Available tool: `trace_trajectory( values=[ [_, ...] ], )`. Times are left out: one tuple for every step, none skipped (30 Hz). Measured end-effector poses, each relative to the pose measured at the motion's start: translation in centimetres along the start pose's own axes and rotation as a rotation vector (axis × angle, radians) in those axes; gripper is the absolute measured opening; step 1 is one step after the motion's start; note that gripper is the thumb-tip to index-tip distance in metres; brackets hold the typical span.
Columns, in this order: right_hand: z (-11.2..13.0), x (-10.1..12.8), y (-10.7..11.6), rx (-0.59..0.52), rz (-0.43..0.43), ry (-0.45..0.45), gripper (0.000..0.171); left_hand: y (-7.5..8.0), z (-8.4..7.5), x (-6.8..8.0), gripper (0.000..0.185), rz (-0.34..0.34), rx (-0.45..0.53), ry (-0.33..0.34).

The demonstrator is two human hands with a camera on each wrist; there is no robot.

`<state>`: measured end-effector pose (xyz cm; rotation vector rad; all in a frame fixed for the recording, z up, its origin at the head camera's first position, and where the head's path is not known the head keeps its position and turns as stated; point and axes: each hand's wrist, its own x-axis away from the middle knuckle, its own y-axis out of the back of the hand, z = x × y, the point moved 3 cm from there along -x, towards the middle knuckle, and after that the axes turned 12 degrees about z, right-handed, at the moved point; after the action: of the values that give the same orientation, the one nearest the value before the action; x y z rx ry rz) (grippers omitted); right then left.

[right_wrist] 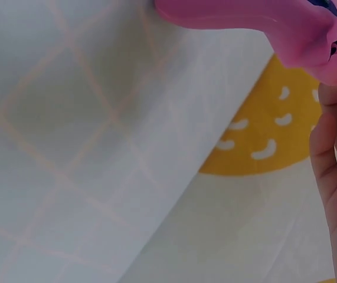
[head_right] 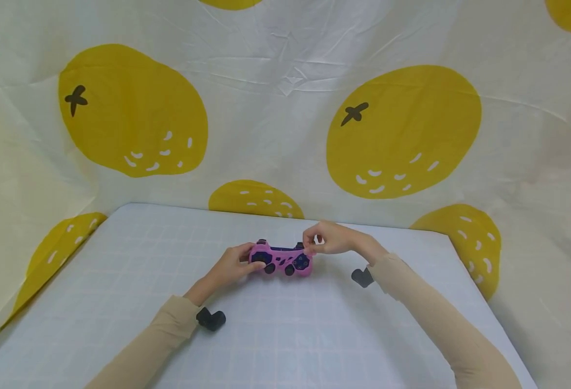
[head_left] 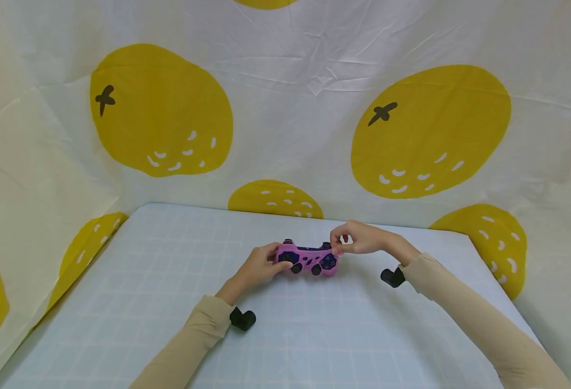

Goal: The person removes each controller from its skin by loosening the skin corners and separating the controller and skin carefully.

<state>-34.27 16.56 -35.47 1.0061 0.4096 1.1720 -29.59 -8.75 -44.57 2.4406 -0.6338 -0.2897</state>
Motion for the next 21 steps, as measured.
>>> trace_trajectory(
  values=[
    [0.0, 0.0, -0.1, 0.0, -0.004, 0.004, 0.01, 0.0, 0.0, 0.0, 0.045, -0.001, 0.0, -0.002],
    [-0.1, 0.1, -0.1, 0.001, -0.008, 0.01, 0.01, 0.0, -0.1, 0.1, 0.044, -0.004, 0.002, -0.006],
    [-0.1, 0.1, -0.2, 0.003, -0.012, 0.017, 0.011, 0.0, -0.1, 0.1, 0.044, -0.005, 0.001, -0.01],
    [-0.1, 0.1, -0.3, 0.006, -0.015, 0.023, 0.011, 0.0, -0.1, 0.1, 0.043, -0.006, -0.003, -0.02],
    [-0.2, 0.2, -0.4, 0.005, -0.019, 0.028, 0.011, 0.0, -0.1, 0.1, 0.042, -0.007, -0.004, -0.024],
    [-0.2, 0.2, -0.4, 0.006, -0.02, 0.03, 0.011, 0.0, -0.1, 0.1, 0.042, -0.007, -0.004, -0.025],
    [-0.3, 0.3, -0.5, 0.004, -0.023, 0.029, 0.011, -0.1, 0.0, 0.1, 0.042, -0.007, -0.007, -0.028],
    [-0.3, 0.3, -0.6, 0.002, -0.025, 0.023, 0.011, -0.1, 0.0, 0.1, 0.041, -0.009, -0.008, -0.031],
    [-0.4, 0.4, -0.7, 0.0, -0.027, 0.018, 0.011, -0.1, 0.0, 0.1, 0.041, -0.01, -0.013, -0.037],
    [-0.4, 0.4, -0.8, -0.003, -0.029, 0.012, 0.011, -0.1, 0.0, 0.1, 0.041, -0.012, -0.013, -0.043],
    [-0.5, 0.5, -0.9, -0.009, -0.032, 0.008, 0.011, -0.2, -0.1, 0.1, 0.041, -0.015, -0.008, -0.042],
    [-0.6, 0.5, -1.0, -0.012, -0.035, 0.004, 0.011, -0.2, -0.1, 0.2, 0.04, -0.017, -0.008, -0.048],
    [-0.6, 0.6, -1.0, -0.015, -0.04, 0.003, 0.011, -0.1, -0.2, 0.2, 0.04, -0.019, -0.008, -0.05],
    [-0.7, 0.6, -1.1, -0.014, -0.046, 0.007, 0.011, -0.1, -0.2, 0.2, 0.04, -0.021, -0.007, -0.056],
    [-0.7, 0.6, -1.2, -0.016, -0.051, 0.009, 0.011, -0.1, -0.3, 0.2, 0.04, -0.022, -0.006, -0.057],
    [-0.7, 0.7, -1.2, -0.02, -0.056, 0.01, 0.01, -0.1, -0.3, 0.2, 0.04, -0.022, -0.004, -0.049],
    [-0.7, 0.7, -1.3, -0.024, -0.06, 0.013, 0.011, -0.1, -0.2, 0.2, 0.04, -0.021, -0.002, -0.044],
    [-0.7, 0.7, -1.3, -0.028, -0.063, 0.012, 0.011, -0.1, -0.2, 0.2, 0.041, -0.02, -0.003, -0.039],
    [-0.7, 0.7, -1.4, -0.031, -0.065, 0.009, 0.011, -0.1, -0.2, 0.2, 0.041, -0.019, -0.004, -0.034],
    [-0.7, 0.8, -1.5, -0.035, -0.067, 0.006, 0.011, -0.1, -0.1, 0.2, 0.041, -0.019, -0.006, -0.034],
    [-0.7, 0.8, -1.5, -0.039, -0.069, -0.002, 0.011, -0.1, -0.1, 0.2, 0.041, -0.02, -0.008, -0.027]
  ],
)
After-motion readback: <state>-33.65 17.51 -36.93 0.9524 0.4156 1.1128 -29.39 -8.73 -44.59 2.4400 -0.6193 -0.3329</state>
